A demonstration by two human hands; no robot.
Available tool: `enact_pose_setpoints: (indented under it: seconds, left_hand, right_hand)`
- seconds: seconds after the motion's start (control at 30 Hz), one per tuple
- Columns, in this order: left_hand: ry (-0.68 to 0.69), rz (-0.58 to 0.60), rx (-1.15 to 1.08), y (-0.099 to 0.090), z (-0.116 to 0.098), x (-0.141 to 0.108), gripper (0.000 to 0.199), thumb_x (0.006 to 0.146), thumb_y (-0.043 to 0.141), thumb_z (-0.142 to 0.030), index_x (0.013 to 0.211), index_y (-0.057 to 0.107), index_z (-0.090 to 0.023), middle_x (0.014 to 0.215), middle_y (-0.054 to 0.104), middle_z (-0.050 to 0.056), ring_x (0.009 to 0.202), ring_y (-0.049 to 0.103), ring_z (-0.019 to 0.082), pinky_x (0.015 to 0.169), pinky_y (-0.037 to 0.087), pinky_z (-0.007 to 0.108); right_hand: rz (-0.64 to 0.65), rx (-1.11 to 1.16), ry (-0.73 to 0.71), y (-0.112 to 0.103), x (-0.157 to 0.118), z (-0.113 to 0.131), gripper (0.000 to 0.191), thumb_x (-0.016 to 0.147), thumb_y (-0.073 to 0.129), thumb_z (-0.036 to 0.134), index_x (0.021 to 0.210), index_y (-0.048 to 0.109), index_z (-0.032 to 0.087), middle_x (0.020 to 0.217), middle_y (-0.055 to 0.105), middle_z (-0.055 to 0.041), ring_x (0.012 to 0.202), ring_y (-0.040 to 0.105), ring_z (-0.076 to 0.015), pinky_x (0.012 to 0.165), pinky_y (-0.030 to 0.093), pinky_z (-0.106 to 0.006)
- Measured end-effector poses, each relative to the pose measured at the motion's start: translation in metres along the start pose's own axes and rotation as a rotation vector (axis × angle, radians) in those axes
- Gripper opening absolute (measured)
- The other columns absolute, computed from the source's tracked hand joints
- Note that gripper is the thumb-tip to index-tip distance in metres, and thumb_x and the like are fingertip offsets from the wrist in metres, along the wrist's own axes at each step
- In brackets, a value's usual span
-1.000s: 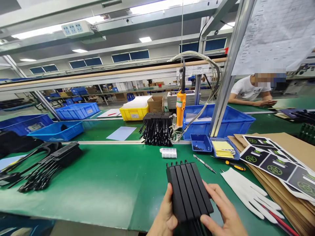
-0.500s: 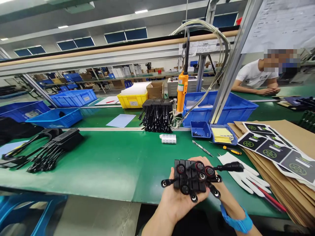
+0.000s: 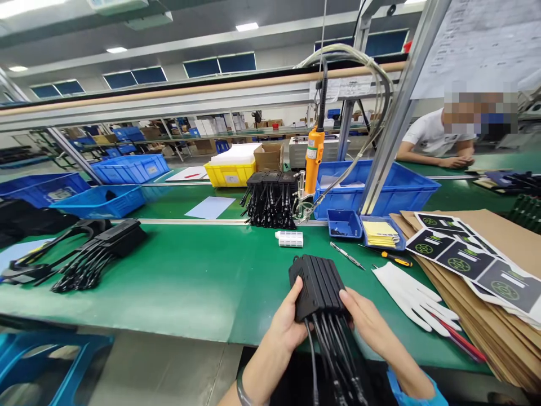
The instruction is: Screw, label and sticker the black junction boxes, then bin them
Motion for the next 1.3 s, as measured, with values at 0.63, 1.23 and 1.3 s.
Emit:
enact_pose_setpoints:
  seconds: [0.63, 1.23, 1.3]
  left_hand:
    - [0.450, -0.089, 0.356, -0.049, -0.058, 0.001, 0.052, 0.053, 0.093, -0.032, 0.096, 0.071, -0.010, 0.089, 0.075, 0.010, 0.074, 0.070, 0.020, 0.070, 0.056, 0.027]
    - [0.453, -0.197, 0.579, -0.131, -0.177, -0.040, 0.069, 0.070, 0.080, -0.032, 0.132, 0.055, -0.014, 0.113, 0.070, 0.015, 0.104, 0.067, 0.029, 0.085, 0.054, 0.034]
    - [0.560, -0.215, 0.822, -0.142, -0.191, -0.045, 0.087, 0.071, 0.079, -0.047, 0.144, 0.042, -0.018, 0.135, 0.057, 0.017, 0.122, 0.056, 0.033, 0.099, 0.047, 0.042]
  right_hand:
    - [-0.073, -0.165, 0.233, -0.044, 0.000, -0.084, 0.063, 0.093, 0.028, 0.052, 0.139, 0.046, 0.013, 0.088, 0.067, -0.0092, 0.056, 0.062, -0.0190, 0.048, 0.052, -0.032]
    - [0.085, -0.936, -0.313, 0.131, 0.002, -0.007, 0.062, 0.093, 0.047, 0.047, 0.140, 0.049, 0.006, 0.148, 0.037, -0.0254, 0.137, 0.035, -0.0430, 0.109, 0.028, -0.067]
    - [0.127, -0.909, -0.266, 0.114, 0.001, -0.009, 0.064, 0.093, 0.043, 0.053, 0.141, 0.048, 0.010, 0.150, 0.036, -0.0217, 0.138, 0.035, -0.0403, 0.110, 0.030, -0.064]
Point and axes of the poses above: each hand's wrist, its own x-axis towards the middle knuckle, its own y-axis out of the palm, z = x × y, the point moved 4 cm from there along x, towards the middle knuckle
